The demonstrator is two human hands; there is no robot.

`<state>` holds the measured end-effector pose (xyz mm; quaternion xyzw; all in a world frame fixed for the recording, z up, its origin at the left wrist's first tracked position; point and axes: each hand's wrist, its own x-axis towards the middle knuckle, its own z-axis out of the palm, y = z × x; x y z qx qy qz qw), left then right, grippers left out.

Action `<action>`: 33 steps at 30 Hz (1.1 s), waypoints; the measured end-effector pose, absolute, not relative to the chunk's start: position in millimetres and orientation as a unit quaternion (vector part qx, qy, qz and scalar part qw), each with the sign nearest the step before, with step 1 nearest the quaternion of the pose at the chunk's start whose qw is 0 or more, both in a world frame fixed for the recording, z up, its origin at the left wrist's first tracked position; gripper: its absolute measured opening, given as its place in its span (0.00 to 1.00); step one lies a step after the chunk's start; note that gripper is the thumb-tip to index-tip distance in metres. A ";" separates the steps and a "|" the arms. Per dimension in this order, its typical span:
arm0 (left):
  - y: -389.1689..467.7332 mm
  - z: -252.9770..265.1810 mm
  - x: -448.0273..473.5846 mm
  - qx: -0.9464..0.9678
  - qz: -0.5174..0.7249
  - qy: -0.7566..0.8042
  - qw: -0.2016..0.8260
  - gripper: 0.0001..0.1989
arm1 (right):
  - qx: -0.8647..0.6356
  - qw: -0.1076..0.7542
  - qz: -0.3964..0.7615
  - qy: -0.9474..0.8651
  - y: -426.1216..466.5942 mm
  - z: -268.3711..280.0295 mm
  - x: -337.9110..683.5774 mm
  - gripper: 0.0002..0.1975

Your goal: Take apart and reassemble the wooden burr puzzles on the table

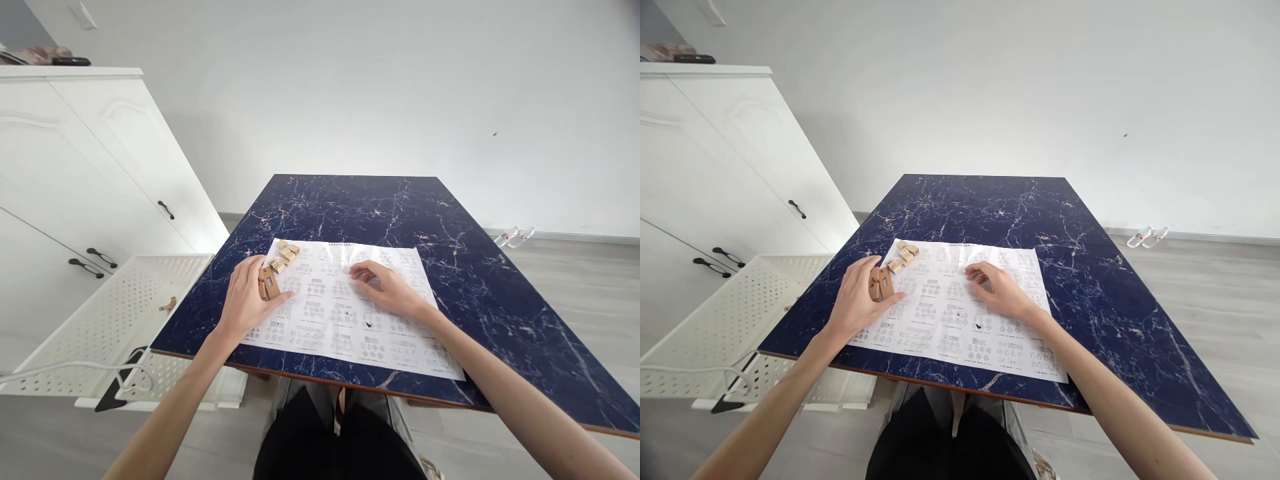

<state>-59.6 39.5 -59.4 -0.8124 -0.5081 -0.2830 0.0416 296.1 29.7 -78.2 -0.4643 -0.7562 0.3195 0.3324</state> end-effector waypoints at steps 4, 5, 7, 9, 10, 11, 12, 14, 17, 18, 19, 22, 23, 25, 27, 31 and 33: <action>13.1 -49.1 -38.2 -0.844 -0.297 -0.447 0.010 0.22 | -0.465 0.327 0.316 -0.760 28.5 -71.1 302.1 0.14; 5.9 -47.8 -32.4 -0.854 -0.279 -0.438 -0.022 0.18 | -0.464 0.322 0.310 -0.765 25.8 -68.2 303.7 0.13; -7.2 -47.0 -22.2 -0.865 -0.242 -0.432 -0.085 0.14 | -0.460 0.308 0.301 -0.776 15.4 -62.3 305.5 0.13; -17.8 -46.9 -14.4 -0.863 -0.225 -0.431 -0.133 0.12 | -0.468 0.297 0.301 -0.776 -1.4 -57.7 305.1 0.13; -22.1 -46.6 -11.4 -0.860 -0.224 -0.430 -0.158 0.12 | -0.476 0.296 0.300 -0.772 -11.6 -56.3 304.0 0.13; -25.8 -45.9 -8.8 -0.855 -0.227 -0.428 -0.187 0.12 | -0.485 0.297 0.300 -0.766 -22.2 -55.7 302.4 0.12; -28.9 -44.8 -6.8 -0.846 -0.232 -0.425 -0.221 0.13 | -0.497 0.300 0.300 -0.757 -32.9 -55.9 300.5 0.12; -33.5 -41.8 -4.0 -0.822 -0.244 -0.421 -0.297 0.15 | -0.522 0.316 0.303 -0.733 -52.9 -58.4 296.3 0.12; -37.2 -38.0 -3.4 -0.783 -0.250 -0.422 -0.384 0.15 | -0.556 0.346 0.317 -0.687 -75.6 -65.5 290.2 0.13; -37.9 -37.3 -4.1 -0.775 -0.248 -0.423 -0.399 0.15 | -0.563 0.352 0.327 -0.673 -80.9 -68.2 288.5 0.14; -38.5 -37.0 -5.1 -0.769 -0.246 -0.424 -0.410 0.15 | -0.570 0.357 0.334 -0.661 -85.0 -71.0 286.8 0.15; -40.4 -37.8 -8.9 -0.757 -0.252 -0.428 -0.423 0.15 | -0.583 0.367 0.342 -0.639 -91.8 -77.0 283.1 0.16; -41.1 -38.5 -10.2 -0.753 -0.259 -0.432 -0.424 0.15 | -0.586 0.371 0.342 -0.634 -92.8 -77.9 282.3 0.16; -42.4 -40.1 -12.2 -0.744 -0.277 -0.443 -0.418 0.17 | -0.586 0.375 0.344 -0.630 -94.1 -78.2 281.7 0.16; -43.3 -42.0 -13.7 -0.736 -0.295 -0.454 -0.407 0.18 | -0.585 0.376 0.346 -0.630 -95.1 -77.5 281.7 0.16; -43.2 -45.4 -15.2 -0.726 -0.313 -0.461 -0.404 0.18 | -0.590 0.379 0.344 -0.625 -97.5 -78.3 282.3 0.16; -42.7 -46.9 -16.0 -0.723 -0.312 -0.462 -0.408 0.17 | -0.594 0.383 0.340 -0.621 -98.8 -79.7 282.3 0.16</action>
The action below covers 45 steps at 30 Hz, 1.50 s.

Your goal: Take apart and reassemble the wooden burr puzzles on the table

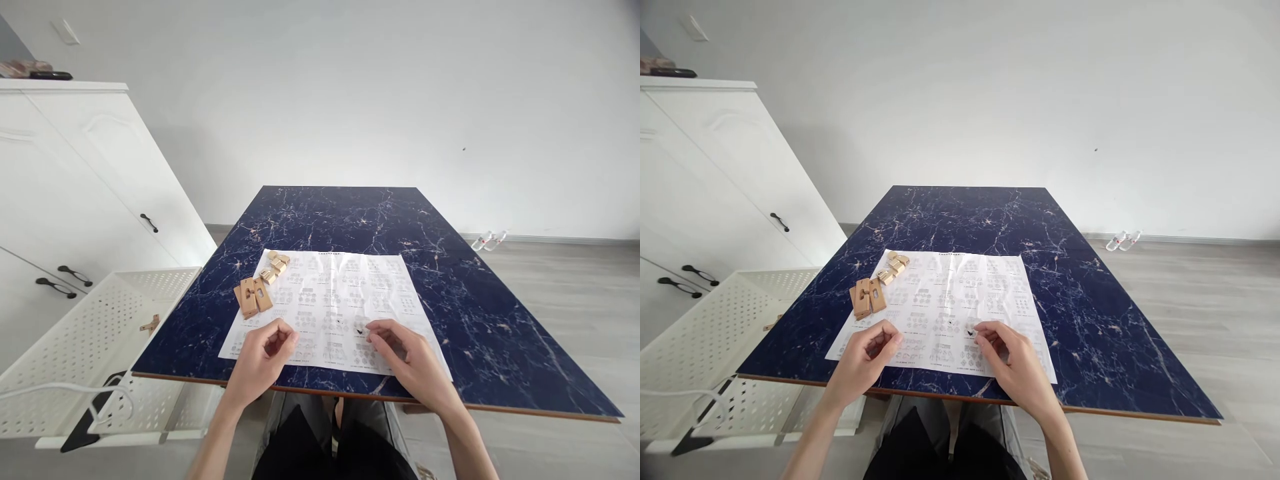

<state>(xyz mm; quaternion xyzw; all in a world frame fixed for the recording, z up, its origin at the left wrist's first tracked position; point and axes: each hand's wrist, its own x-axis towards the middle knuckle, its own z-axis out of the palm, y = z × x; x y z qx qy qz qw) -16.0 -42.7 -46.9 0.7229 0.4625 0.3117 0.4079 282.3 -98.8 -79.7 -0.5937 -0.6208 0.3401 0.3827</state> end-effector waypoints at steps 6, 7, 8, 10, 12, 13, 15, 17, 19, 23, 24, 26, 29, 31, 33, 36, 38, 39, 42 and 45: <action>-42.1 -50.5 -17.7 0.726 0.292 0.469 0.410 0.17 | -0.602 0.381 0.347 -0.610 -102.0 -76.0 280.1 0.17; -42.2 -50.7 -17.6 0.726 0.290 0.470 0.410 0.17 | -0.605 0.381 0.348 -0.607 -102.2 -74.5 279.5 0.17; -42.3 -50.9 -17.6 0.727 0.288 0.470 0.409 0.17 | -0.606 0.380 0.348 -0.606 -102.1 -73.2 279.0 0.17; -42.6 -50.8 -17.3 0.727 0.288 0.472 0.407 0.17 | -0.608 0.380 0.349 -0.603 -101.7 -71.6 278.5 0.16; -42.5 -50.5 -17.0 0.727 0.290 0.473 0.404 0.18 | -0.610 0.378 0.352 -0.602 -101.0 -71.6 278.6 0.16; -42.3 -50.2 -16.8 0.728 0.290 0.473 0.402 0.18 | -0.610 0.377 0.353 -0.601 -100.8 -71.8 278.8 0.16; -41.8 -49.7 -16.4 0.730 0.290 0.474 0.399 0.18 | -0.610 0.376 0.354 -0.601 -100.9 -72.3 278.9 0.15; -41.4 -49.5 -16.1 0.732 0.288 0.475 0.396 0.18 | -0.609 0.376 0.352 -0.603 -101.6 -72.1 278.6 0.15; -41.6 -49.6 -15.9 0.733 0.288 0.475 0.393 0.18 | -0.609 0.380 0.345 -0.605 -102.4 -71.4 277.9 0.16; -42.5 -49.3 -15.2 0.738 0.288 0.475 0.383 0.18 | -0.607 0.385 0.336 -0.608 -102.4 -72.3 277.5 0.17; -42.1 -48.5 -14.9 0.742 0.287 0.474 0.378 0.18 | -0.606 0.384 0.336 -0.610 -102.0 -73.3 277.9 0.17; -38.9 -45.7 -14.5 0.754 0.283 0.468 0.363 0.18 | -0.603 0.382 0.337 -0.614 -101.0 -75.8 279.1 0.17; -26.5 -38.3 -15.5 0.787 0.280 0.461 0.300 0.17 | -0.597 0.380 0.337 -0.621 -100.2 -78.4 280.7 0.17; -12.6 -32.9 -18.0 0.810 0.279 0.461 0.232 0.14 | -0.600 0.380 0.337 -0.618 -100.7 -78.7 280.9 0.17; 5.4 -28.6 -21.8 0.829 0.263 0.467 0.160 0.13 | -0.602 0.376 0.344 -0.615 -101.6 -78.5 280.7 0.16; 37.8 -26.5 -28.8 0.845 0.224 0.480 0.080 0.14 | -0.599 0.371 0.353 -0.615 -102.9 -78.4 280.3 0.16; 61.3 -27.6 -34.1 0.851 0.213 0.478 0.042 0.16 | -0.599 0.373 0.353 -0.615 -103.3 -78.0 280.0 0.16; 73.0 -28.6 -37.0 0.853 0.209 0.477 0.031 0.17 | -0.600 0.374 0.350 -0.614 -103.5 -77.4 279.9 0.16; 105.3 -31.3 -45.7 0.862 0.187 0.470 0.029 0.24 | -0.603 0.375 0.345 -0.614 -103.3 -74.7 279.2 0.16; 128.3 -32.2 -51.8 0.865 0.131 0.479 0.073 0.35 | -0.604 0.377 0.340 -0.614 -102.5 -73.1 278.8 0.15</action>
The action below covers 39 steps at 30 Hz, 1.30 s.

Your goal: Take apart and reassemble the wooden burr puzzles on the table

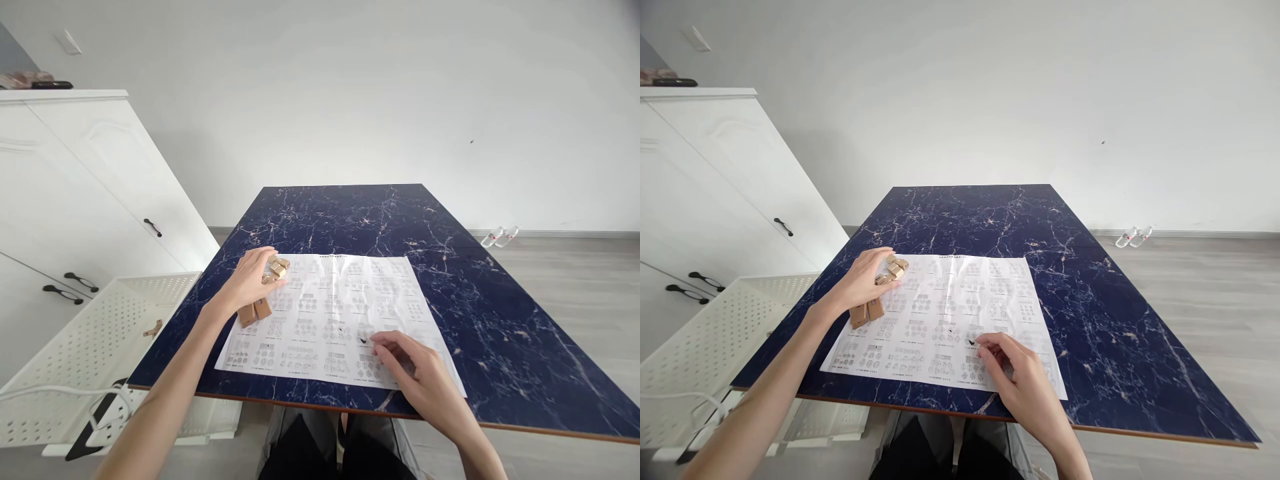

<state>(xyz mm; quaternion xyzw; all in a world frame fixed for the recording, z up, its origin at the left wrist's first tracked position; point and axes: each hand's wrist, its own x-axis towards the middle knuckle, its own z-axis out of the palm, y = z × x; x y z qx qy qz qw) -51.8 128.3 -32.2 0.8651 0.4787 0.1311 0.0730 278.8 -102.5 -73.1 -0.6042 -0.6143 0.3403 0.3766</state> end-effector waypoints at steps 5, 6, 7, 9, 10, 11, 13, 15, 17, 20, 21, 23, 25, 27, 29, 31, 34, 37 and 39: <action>140.9 -31.5 -54.1 0.850 0.068 0.511 0.112 0.47 | -0.603 0.378 0.350 -0.609 -101.6 -75.8 279.6 0.16; 140.9 -31.5 -54.2 0.848 0.070 0.513 0.113 0.48 | -0.602 0.377 0.352 -0.610 -101.7 -76.2 279.7 0.16; 140.6 -31.6 -54.3 0.846 0.073 0.516 0.113 0.47 | -0.602 0.378 0.352 -0.609 -101.8 -76.3 279.6 0.16; 139.5 -31.8 -54.6 0.844 0.078 0.519 0.113 0.46 | -0.606 0.381 0.350 -0.605 -102.1 -75.6 279.0 0.17; 138.9 -31.9 -54.8 0.844 0.081 0.519 0.112 0.45 | -0.607 0.384 0.348 -0.602 -102.2 -75.0 278.4 0.17; 138.4 -31.9 -54.8 0.844 0.085 0.518 0.112 0.44 | -0.609 0.387 0.345 -0.600 -102.3 -74.4 277.8 0.17; 137.5 -31.8 -54.7 0.844 0.097 0.514 0.116 0.42 | -0.612 0.393 0.342 -0.595 -102.5 -73.4 276.7 0.17; 136.6 -31.6 -54.2 0.842 0.108 0.512 0.130 0.40 | -0.613 0.397 0.341 -0.592 -102.7 -73.1 276.0 0.17; 136.0 -31.6 -53.4 0.839 0.114 0.511 0.148 0.39 | -0.614 0.398 0.342 -0.590 -102.9 -73.2 275.7 0.17; 135.4 -32.2 -51.7 0.836 0.116 0.509 0.169 0.38 | -0.616 0.395 0.347 -0.587 -103.2 -73.2 275.4 0.17; 135.3 -32.5 -51.0 0.836 0.117 0.508 0.173 0.37 | -0.617 0.394 0.347 -0.587 -103.3 -73.2 275.3 0.17; 134.9 -33.4 -49.4 0.837 0.122 0.503 0.175 0.36 | -0.617 0.396 0.340 -0.589 -103.3 -73.3 274.8 0.18; 134.5 -34.1 -47.7 0.839 0.127 0.499 0.176 0.35 | -0.617 0.402 0.330 -0.591 -103.2 -73.6 274.2 0.18; 134.1 -34.7 -46.4 0.840 0.129 0.497 0.178 0.34 | -0.617 0.406 0.325 -0.591 -103.1 -73.9 273.8 0.19; 134.0 -35.2 -45.6 0.839 0.129 0.497 0.180 0.34 | -0.615 0.406 0.331 -0.590 -103.2 -73.8 273.8 0.19; 134.1 -35.9 -45.1 0.838 0.129 0.499 0.179 0.34 | -0.614 0.401 0.340 -0.589 -103.4 -73.4 274.2 0.19; 134.2 -37.0 -44.4 0.838 0.129 0.499 0.178 0.35 | -0.614 0.394 0.352 -0.587 -103.7 -72.5 275.2 0.17; 134.0 -37.7 -43.1 0.842 0.130 0.493 0.177 0.34 | -0.611 0.388 0.357 -0.590 -103.6 -71.9 276.5 0.17; 133.7 -38.0 -42.0 0.843 0.130 0.492 0.175 0.34 | -0.611 0.384 0.358 -0.592 -103.5 -71.9 277.2 0.17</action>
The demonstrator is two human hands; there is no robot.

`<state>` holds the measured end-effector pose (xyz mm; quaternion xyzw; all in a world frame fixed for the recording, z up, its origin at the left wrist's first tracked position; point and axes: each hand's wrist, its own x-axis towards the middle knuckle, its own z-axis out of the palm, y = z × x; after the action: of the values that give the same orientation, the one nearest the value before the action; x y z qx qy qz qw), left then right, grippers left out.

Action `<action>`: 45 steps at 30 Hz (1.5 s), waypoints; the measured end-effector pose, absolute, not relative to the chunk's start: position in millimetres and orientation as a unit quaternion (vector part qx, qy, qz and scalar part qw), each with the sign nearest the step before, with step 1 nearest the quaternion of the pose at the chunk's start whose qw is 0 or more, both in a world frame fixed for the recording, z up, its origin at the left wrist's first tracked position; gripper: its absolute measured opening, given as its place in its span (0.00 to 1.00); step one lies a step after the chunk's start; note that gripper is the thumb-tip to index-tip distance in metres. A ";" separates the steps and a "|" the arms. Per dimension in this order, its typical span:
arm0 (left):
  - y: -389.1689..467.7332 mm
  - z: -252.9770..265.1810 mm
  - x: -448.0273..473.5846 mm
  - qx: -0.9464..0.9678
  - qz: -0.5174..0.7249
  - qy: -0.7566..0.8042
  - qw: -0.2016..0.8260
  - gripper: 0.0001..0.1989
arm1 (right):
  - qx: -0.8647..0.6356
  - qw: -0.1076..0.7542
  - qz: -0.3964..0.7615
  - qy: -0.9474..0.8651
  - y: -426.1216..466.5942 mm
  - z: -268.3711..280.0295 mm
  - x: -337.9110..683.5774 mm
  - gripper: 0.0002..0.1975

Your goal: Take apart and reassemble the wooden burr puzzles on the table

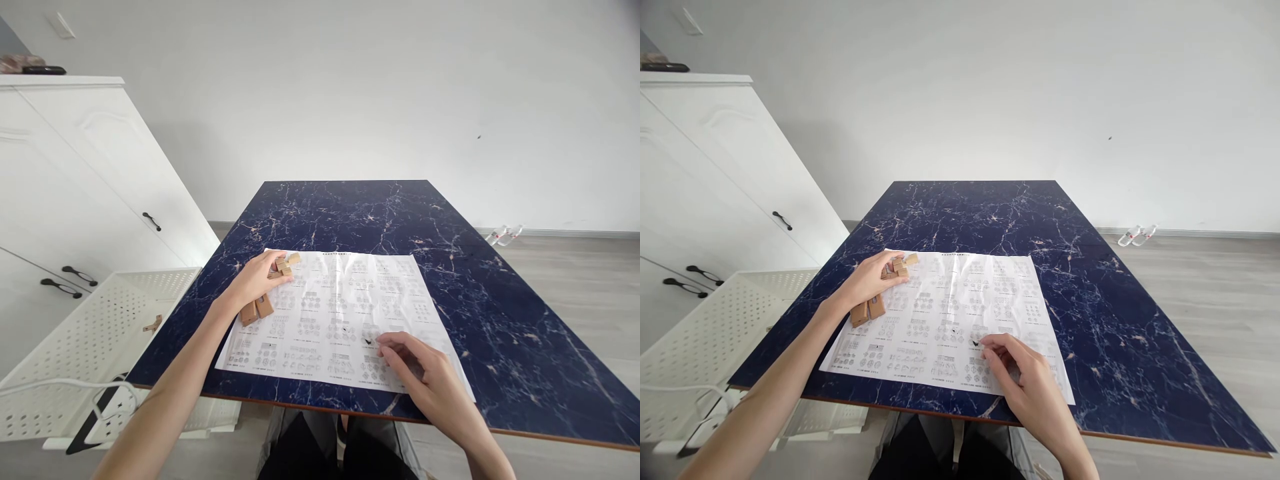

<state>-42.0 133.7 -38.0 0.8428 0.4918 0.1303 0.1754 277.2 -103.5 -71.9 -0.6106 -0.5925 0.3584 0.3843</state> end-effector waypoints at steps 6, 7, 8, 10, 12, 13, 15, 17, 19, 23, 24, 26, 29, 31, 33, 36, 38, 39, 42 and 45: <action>131.4 -40.3 -37.5 0.839 0.136 0.498 0.174 0.34 | -0.617 0.384 0.358 -0.587 -103.3 -71.2 276.3 0.18; 130.4 -40.4 -36.3 0.838 0.138 0.498 0.176 0.34 | -0.617 0.387 0.357 -0.585 -103.5 -71.0 275.8 0.17; 129.2 -40.2 -34.7 0.838 0.141 0.496 0.177 0.34 | -0.618 0.389 0.356 -0.583 -103.6 -70.8 275.3 0.17; 125.4 -38.5 -30.3 0.839 0.148 0.492 0.179 0.34 | -0.619 0.391 0.353 -0.583 -103.9 -70.8 274.7 0.18; 119.3 -35.4 -24.3 0.840 0.155 0.486 0.184 0.35 | -0.618 0.393 0.348 -0.585 -104.0 -71.1 274.9 0.18; 115.0 -33.5 -20.7 0.841 0.159 0.482 0.188 0.35 | -0.617 0.394 0.345 -0.587 -103.9 -71.3 275.3 0.18; 103.1 -29.7 -12.1 0.841 0.169 0.474 0.198 0.35 | -0.614 0.391 0.341 -0.595 -103.7 -72.0 276.7 0.18; 87.1 -26.8 -2.0 0.840 0.176 0.467 0.210 0.35 | -0.610 0.385 0.342 -0.603 -103.2 -72.8 278.3 0.17; 68.3 -25.8 9.3 0.841 0.169 0.461 0.230 0.36 | -0.607 0.379 0.343 -0.609 -102.6 -73.7 279.9 0.16; 32.8 -29.7 31.7 0.844 0.172 0.443 0.248 0.34 | -0.604 0.377 0.344 -0.612 -101.5 -74.7 281.3 0.16; 26.0 -31.4 36.5 0.847 0.170 0.437 0.253 0.34 | -0.603 0.377 0.346 -0.612 -101.4 -74.7 281.4 0.16; 15.6 -35.1 44.4 0.853 0.167 0.426 0.252 0.33 | -0.601 0.377 0.350 -0.612 -101.4 -74.5 281.2 0.16; 6.4 -40.2 51.6 0.861 0.168 0.413 0.244 0.32 | -0.598 0.378 0.356 -0.611 -101.9 -74.3 280.9 0.16; 3.1 -43.0 53.5 0.863 0.167 0.410 0.242 0.32 | -0.596 0.380 0.358 -0.610 -102.4 -74.4 280.9 0.16; 1.1 -45.2 53.9 0.864 0.160 0.411 0.240 0.32 | -0.594 0.381 0.359 -0.611 -102.7 -74.0 281.1 0.16; -0.2 -47.4 53.5 0.867 0.148 0.414 0.234 0.32 | -0.593 0.383 0.356 -0.613 -102.9 -72.1 281.0 0.16; -0.5 -48.0 53.3 0.869 0.147 0.414 0.228 0.32 | -0.594 0.384 0.354 -0.612 -102.9 -70.4 280.5 0.16; -0.7 -48.0 53.3 0.870 0.148 0.413 0.224 0.32 | -0.596 0.382 0.355 -0.611 -102.9 -69.6 280.2 0.16; -1.5 -47.3 52.7 0.874 0.158 0.407 0.212 0.33 | -0.601 0.374 0.357 -0.609 -102.6 -68.5 279.8 0.16; -2.0 -46.4 49.9 0.873 0.175 0.405 0.206 0.35 | -0.604 0.374 0.354 -0.609 -102.6 -69.7 280.2 0.16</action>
<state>49.9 -2.0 -46.4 0.8733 0.4052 0.1748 0.2063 280.2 -102.6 -69.7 -0.6037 -0.6089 0.3535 0.3739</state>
